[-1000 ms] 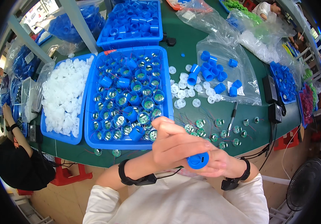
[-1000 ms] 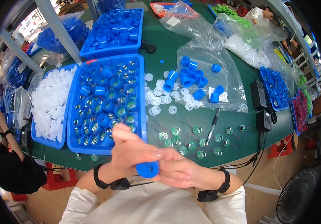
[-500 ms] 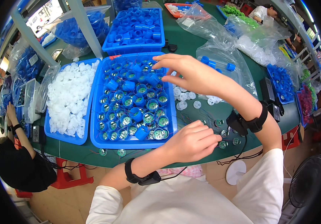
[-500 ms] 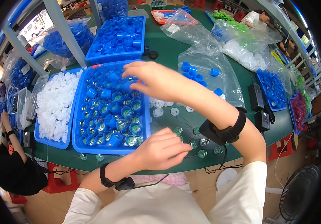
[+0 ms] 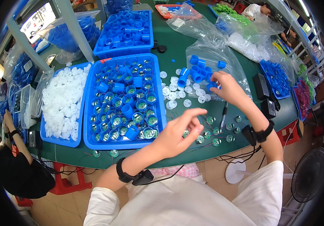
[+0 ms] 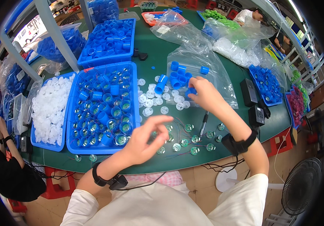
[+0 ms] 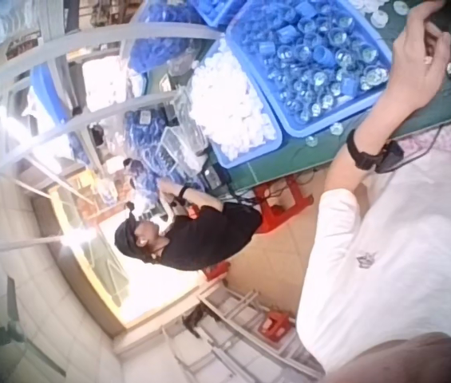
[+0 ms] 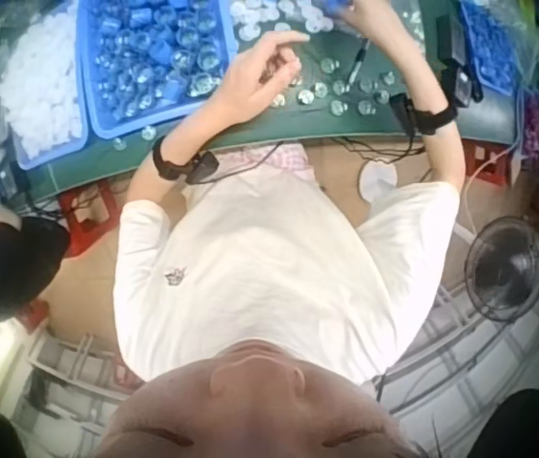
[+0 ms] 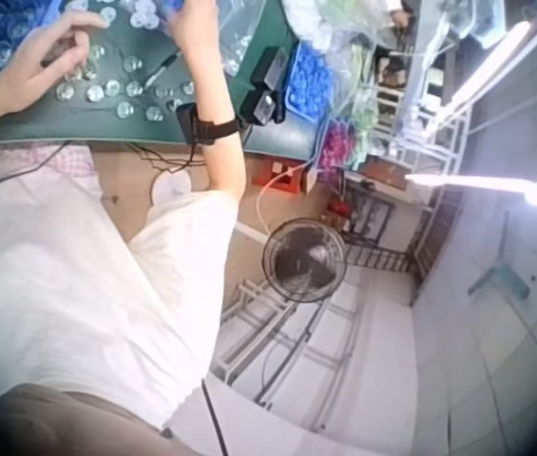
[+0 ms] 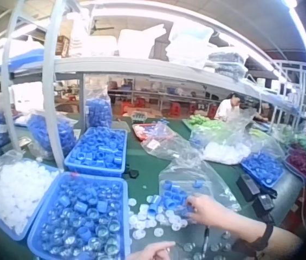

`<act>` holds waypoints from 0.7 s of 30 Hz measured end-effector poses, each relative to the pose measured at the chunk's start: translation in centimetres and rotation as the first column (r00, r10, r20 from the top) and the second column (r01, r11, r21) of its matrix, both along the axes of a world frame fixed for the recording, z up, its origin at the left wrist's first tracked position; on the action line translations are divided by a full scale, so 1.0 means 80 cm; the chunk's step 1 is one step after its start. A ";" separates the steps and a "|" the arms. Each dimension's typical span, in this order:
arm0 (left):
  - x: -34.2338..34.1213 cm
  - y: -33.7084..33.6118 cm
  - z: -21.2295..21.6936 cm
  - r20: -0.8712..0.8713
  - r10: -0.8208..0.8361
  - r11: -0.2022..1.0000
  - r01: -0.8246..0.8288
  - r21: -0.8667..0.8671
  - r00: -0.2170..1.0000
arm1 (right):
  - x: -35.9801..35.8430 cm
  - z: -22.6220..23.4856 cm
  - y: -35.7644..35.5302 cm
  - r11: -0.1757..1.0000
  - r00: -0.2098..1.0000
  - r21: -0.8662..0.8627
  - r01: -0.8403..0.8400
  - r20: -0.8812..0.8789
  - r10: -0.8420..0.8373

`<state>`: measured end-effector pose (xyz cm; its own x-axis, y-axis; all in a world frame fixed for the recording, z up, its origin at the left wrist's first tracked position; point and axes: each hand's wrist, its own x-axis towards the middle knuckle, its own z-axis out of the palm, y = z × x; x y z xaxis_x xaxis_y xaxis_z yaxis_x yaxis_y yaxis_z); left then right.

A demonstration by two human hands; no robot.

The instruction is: The person is manually assembling small circular electronic components into blue plastic cylindrical caps.

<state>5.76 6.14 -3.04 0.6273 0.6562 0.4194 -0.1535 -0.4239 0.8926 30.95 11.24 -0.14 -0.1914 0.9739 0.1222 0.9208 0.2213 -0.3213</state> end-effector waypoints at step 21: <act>-0.013 0.016 0.000 0.722 -0.378 0.439 0.799 -0.411 0.580 | 0.008 -0.029 -0.103 0.929 0.928 -0.038 -0.368 0.044 0.369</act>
<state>4.71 7.39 -3.01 0.8198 0.3931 0.4164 -0.5719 0.5994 0.5601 31.58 2.98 -2.44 -0.5426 0.8366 0.0762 0.7910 0.5393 -0.2888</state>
